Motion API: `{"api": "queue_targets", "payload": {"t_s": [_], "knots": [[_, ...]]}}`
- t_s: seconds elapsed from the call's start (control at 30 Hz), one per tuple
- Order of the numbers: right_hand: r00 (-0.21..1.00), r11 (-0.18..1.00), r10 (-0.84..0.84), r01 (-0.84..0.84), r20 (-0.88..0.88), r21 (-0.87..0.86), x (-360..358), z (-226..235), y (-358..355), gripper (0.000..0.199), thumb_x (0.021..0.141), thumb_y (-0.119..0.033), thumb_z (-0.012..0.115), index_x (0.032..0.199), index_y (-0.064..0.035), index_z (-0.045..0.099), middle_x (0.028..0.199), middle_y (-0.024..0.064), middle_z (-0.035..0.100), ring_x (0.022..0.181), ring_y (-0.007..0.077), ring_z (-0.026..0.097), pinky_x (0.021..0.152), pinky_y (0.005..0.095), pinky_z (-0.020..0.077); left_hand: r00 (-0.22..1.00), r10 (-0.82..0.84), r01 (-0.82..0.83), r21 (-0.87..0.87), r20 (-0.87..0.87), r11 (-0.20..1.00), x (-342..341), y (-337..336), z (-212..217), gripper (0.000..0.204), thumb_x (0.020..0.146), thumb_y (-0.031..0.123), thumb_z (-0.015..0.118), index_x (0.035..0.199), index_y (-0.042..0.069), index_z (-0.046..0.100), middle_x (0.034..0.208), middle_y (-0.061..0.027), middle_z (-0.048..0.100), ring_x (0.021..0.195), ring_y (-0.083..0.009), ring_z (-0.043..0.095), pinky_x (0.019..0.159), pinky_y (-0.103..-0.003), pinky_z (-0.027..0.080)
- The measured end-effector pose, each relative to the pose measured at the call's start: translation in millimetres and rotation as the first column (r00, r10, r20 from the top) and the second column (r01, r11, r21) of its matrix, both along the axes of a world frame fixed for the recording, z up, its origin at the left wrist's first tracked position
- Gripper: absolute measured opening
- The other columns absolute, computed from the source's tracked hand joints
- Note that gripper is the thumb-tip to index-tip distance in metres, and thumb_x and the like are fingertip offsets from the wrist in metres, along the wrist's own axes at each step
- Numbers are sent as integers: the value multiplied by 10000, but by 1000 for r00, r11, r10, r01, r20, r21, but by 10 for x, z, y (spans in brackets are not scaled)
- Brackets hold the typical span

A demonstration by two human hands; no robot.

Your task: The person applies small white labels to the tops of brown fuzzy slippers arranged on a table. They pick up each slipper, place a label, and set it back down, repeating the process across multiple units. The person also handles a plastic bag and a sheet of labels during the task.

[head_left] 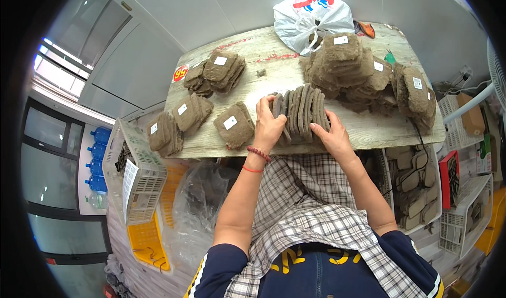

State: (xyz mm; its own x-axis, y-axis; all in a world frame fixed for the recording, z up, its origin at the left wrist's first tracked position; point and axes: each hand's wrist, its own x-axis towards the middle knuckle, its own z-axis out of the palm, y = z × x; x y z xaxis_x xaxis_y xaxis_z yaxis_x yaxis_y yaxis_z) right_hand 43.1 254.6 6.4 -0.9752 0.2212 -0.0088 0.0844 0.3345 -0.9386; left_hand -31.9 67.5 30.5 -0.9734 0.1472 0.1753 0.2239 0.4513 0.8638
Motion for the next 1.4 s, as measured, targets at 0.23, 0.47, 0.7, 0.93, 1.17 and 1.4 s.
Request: {"api": "queue_targets", "payload": {"t_s": [0.23,0.47,0.7,0.93,1.17,1.4], "knots": [[1000,997,8,-9,-14,-80,-19,-51,16,624,869,-308,687,1331,41,456,1296,234,532,1205,341,529,1012,392,413,952,-95,83,-55,-292,995,-36,70,-57,469,712,-105,444,1121,101,547,1525,-194,219,1421,-388,262,1118,-447,308],[998,996,-51,48,-39,-74,-43,-235,56,543,902,-225,683,1335,26,470,1171,141,639,1062,177,602,906,311,479,937,-154,102,-177,-313,979,0,188,-44,501,716,-176,456,1054,127,668,1550,-249,179,1380,-424,318,1103,-453,355],[998,982,-37,47,57,-184,11,-41,54,544,901,-225,687,1341,9,471,1149,130,646,1034,154,601,881,300,488,947,-130,32,-315,-294,948,-5,179,-53,290,816,1,549,1066,79,674,1547,-282,161,1383,-425,310,1092,-449,349],[1000,988,-27,28,12,-155,-23,-153,52,611,882,-290,692,1346,28,453,1214,187,610,1063,245,616,913,348,477,981,-61,4,-300,-182,954,-5,238,52,522,844,509,675,1049,28,669,1529,-325,174,1413,-438,238,1111,-444,294],[999,975,-27,22,-20,-223,-21,-162,40,584,879,-254,693,1331,36,462,1215,210,606,1080,271,616,926,357,472,970,-36,-27,-256,-239,966,-42,253,-77,344,831,228,639,1092,6,633,1512,-329,217,1405,-434,256,1121,-447,277],[998,991,-49,43,-43,-128,-41,-180,36,589,873,-262,689,1323,43,463,1214,230,597,1104,318,605,948,381,464,874,-172,46,-275,-455,960,57,329,46,627,803,-94,486,1353,198,556,1570,-215,146,1440,-395,201,1150,-456,246]]}}
